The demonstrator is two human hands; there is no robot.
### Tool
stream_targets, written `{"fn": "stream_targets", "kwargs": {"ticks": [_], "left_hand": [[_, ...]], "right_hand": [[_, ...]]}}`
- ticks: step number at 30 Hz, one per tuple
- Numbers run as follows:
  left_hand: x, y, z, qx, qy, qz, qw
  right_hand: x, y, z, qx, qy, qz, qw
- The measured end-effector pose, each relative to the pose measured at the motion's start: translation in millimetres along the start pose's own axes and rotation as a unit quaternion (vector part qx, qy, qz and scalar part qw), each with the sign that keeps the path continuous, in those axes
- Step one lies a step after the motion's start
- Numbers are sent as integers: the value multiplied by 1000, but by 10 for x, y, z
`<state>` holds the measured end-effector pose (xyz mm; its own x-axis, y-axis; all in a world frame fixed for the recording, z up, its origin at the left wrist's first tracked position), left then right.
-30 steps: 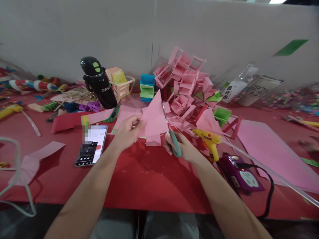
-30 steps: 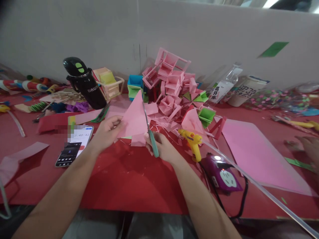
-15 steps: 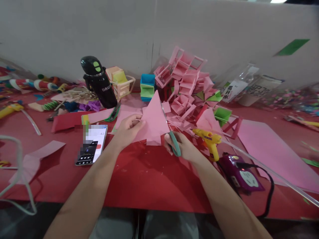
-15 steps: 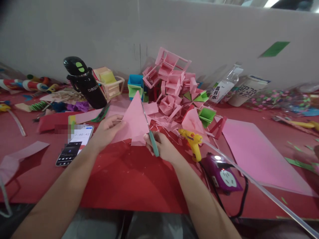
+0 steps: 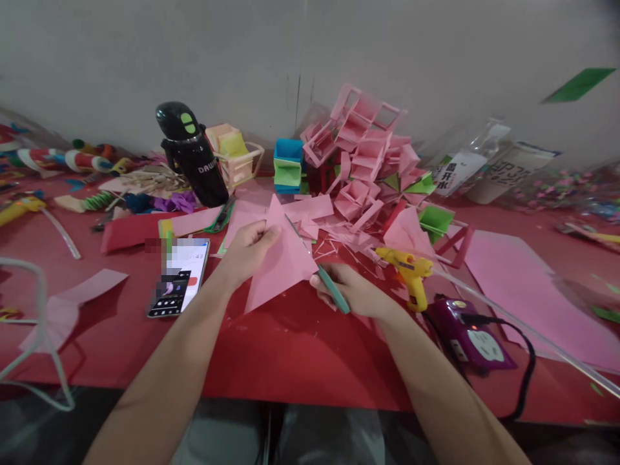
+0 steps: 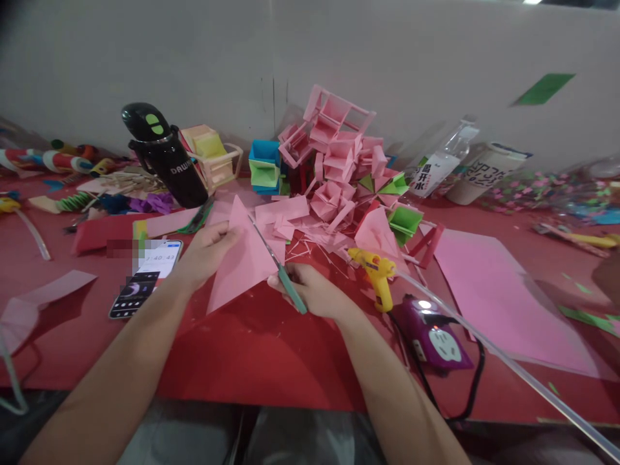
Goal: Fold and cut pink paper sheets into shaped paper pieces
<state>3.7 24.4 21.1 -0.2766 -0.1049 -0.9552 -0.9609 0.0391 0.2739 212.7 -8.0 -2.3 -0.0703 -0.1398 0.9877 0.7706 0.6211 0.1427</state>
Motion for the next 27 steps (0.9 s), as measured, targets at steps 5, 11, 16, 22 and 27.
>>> {"fn": "stream_targets", "kwargs": {"ticks": [5, 11, 16, 22, 27], "left_hand": [[6, 5, -4, -1, 0, 6, 1000], [23, 6, 12, -2, 1, 9, 1000], [-21, 4, -4, 8, -2, 10, 1000], [-78, 14, -41, -5, -15, 26, 1000], [-42, 1, -28, 22, -4, 0, 1000]], "right_hand": [[-28, 9, -3, -4, -12, 6, 1000], [13, 5, -2, -10, -7, -24, 1000], [26, 3, -8, -2, -4, -19, 1000], [26, 26, -29, 2, -11, -21, 1000], [51, 28, -44, 19, 2, -28, 999]]}}
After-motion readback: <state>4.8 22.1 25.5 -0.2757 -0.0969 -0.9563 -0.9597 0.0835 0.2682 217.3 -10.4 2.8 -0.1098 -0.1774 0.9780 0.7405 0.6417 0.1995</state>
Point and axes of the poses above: each hand's wrist, its own z-axis towards the middle knuckle, its own y-axis out of the back of the hand, x = y × z, the point moved 3 cm from there along z, towards the middle knuckle, and after that the axes turned 15 degrees about y, right-handed, at the moved point
